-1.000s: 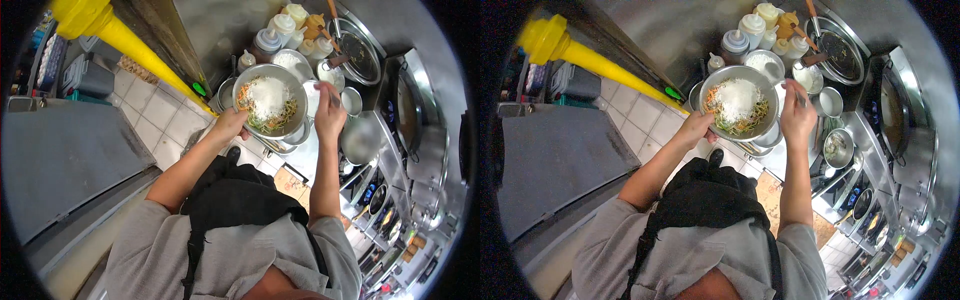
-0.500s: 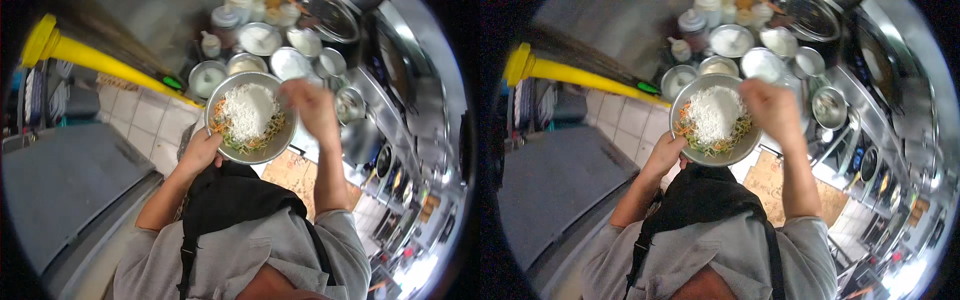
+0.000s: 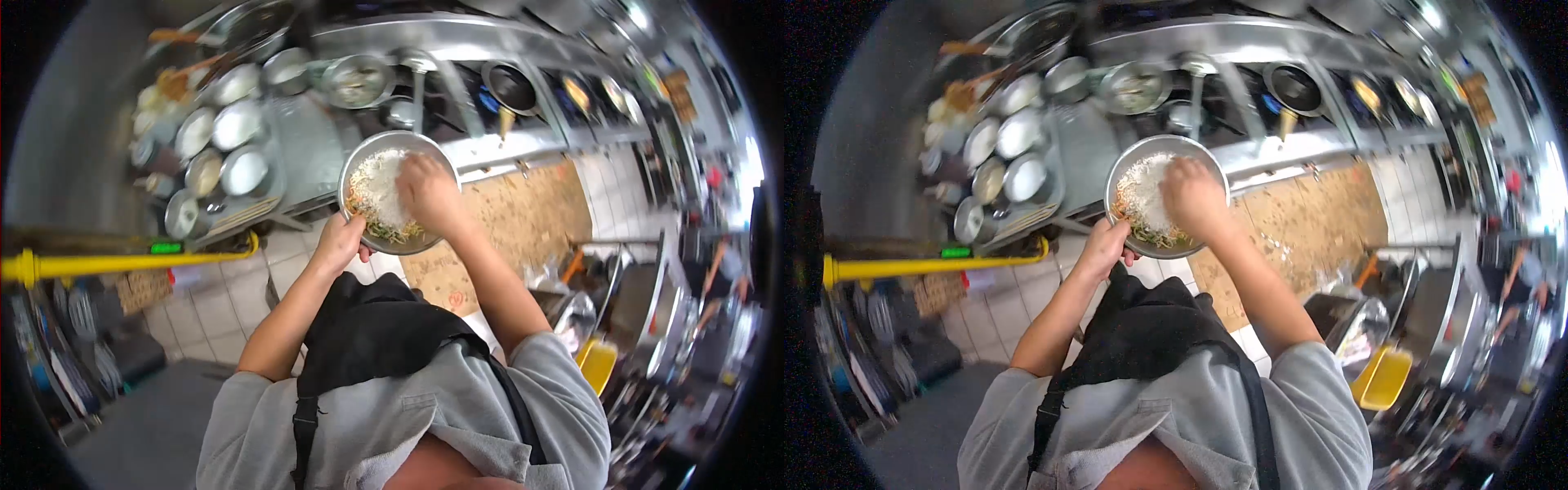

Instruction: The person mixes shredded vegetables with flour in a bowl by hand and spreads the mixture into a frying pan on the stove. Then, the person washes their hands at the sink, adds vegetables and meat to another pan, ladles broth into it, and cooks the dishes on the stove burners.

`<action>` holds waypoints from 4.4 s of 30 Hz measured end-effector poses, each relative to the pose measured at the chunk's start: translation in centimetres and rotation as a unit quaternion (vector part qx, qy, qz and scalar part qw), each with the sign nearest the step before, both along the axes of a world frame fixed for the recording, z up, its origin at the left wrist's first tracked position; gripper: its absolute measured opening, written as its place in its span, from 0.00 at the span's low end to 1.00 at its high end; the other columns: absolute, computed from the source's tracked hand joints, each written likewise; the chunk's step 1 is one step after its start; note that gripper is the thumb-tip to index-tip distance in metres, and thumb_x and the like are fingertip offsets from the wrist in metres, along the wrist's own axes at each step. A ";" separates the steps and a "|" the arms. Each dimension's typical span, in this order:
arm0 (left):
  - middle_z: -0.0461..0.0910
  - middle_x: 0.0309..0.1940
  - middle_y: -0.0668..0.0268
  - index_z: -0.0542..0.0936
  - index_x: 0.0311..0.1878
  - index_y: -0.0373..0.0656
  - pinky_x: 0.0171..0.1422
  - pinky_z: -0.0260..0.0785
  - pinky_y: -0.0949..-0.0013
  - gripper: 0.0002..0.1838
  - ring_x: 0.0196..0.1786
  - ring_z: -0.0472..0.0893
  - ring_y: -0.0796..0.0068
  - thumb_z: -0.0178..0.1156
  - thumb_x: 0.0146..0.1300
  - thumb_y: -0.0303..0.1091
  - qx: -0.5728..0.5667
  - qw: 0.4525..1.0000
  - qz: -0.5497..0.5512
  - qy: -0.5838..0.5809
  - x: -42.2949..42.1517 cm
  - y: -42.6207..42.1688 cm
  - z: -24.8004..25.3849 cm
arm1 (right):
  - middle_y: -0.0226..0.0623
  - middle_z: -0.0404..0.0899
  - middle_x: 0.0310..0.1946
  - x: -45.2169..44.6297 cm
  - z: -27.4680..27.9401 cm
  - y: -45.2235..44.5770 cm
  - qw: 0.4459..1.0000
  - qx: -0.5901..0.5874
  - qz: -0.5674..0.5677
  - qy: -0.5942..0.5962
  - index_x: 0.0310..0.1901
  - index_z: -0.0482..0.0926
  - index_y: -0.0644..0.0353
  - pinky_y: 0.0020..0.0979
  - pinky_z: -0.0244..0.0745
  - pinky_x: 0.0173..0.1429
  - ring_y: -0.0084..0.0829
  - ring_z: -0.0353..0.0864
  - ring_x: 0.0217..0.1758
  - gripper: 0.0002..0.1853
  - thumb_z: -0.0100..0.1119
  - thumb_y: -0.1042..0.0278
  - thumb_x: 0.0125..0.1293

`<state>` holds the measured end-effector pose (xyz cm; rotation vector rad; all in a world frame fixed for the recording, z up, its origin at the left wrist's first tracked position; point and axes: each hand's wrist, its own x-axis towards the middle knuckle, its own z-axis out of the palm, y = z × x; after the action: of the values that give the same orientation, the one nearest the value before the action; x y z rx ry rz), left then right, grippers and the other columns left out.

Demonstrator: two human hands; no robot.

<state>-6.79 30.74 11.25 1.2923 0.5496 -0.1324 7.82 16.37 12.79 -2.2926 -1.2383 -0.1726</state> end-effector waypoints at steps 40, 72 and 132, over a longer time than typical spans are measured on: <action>0.79 0.17 0.55 0.79 0.32 0.27 0.17 0.67 0.68 0.17 0.13 0.75 0.71 0.45 0.64 0.31 -0.001 0.873 -0.487 0.027 36.6 -41.2 -5.8 | 0.49 0.80 0.45 20.3 -4.3 -43.5 0.893 -0.086 -0.419 0.140 0.44 0.81 0.61 0.46 0.73 0.56 0.51 0.78 0.53 0.16 0.63 0.58 0.61; 0.80 0.18 0.57 0.79 0.33 0.29 0.18 0.68 0.70 0.17 0.14 0.75 0.74 0.44 0.66 0.31 -0.029 0.929 -0.369 -0.019 35.0 -54.4 -6.6 | 0.49 0.74 0.57 15.8 -5.1 -55.4 0.861 -0.174 -0.475 -0.050 0.59 0.73 0.54 0.47 0.76 0.56 0.50 0.76 0.59 0.25 0.56 0.72 0.57; 0.79 0.15 0.53 0.79 0.34 0.28 0.21 0.73 0.62 0.16 0.15 0.81 0.66 0.47 0.63 0.31 0.153 0.902 -0.403 0.029 26.1 -47.1 -10.9 | 0.40 0.84 0.44 13.8 -18.6 -51.5 0.392 0.586 -0.367 0.607 0.56 0.76 0.64 0.29 0.78 0.47 0.30 0.83 0.43 0.31 0.64 0.44 0.62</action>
<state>19.29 -16.38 0.36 1.7705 0.0471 -0.8000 21.59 -35.08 -5.84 -0.8115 0.6895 0.2627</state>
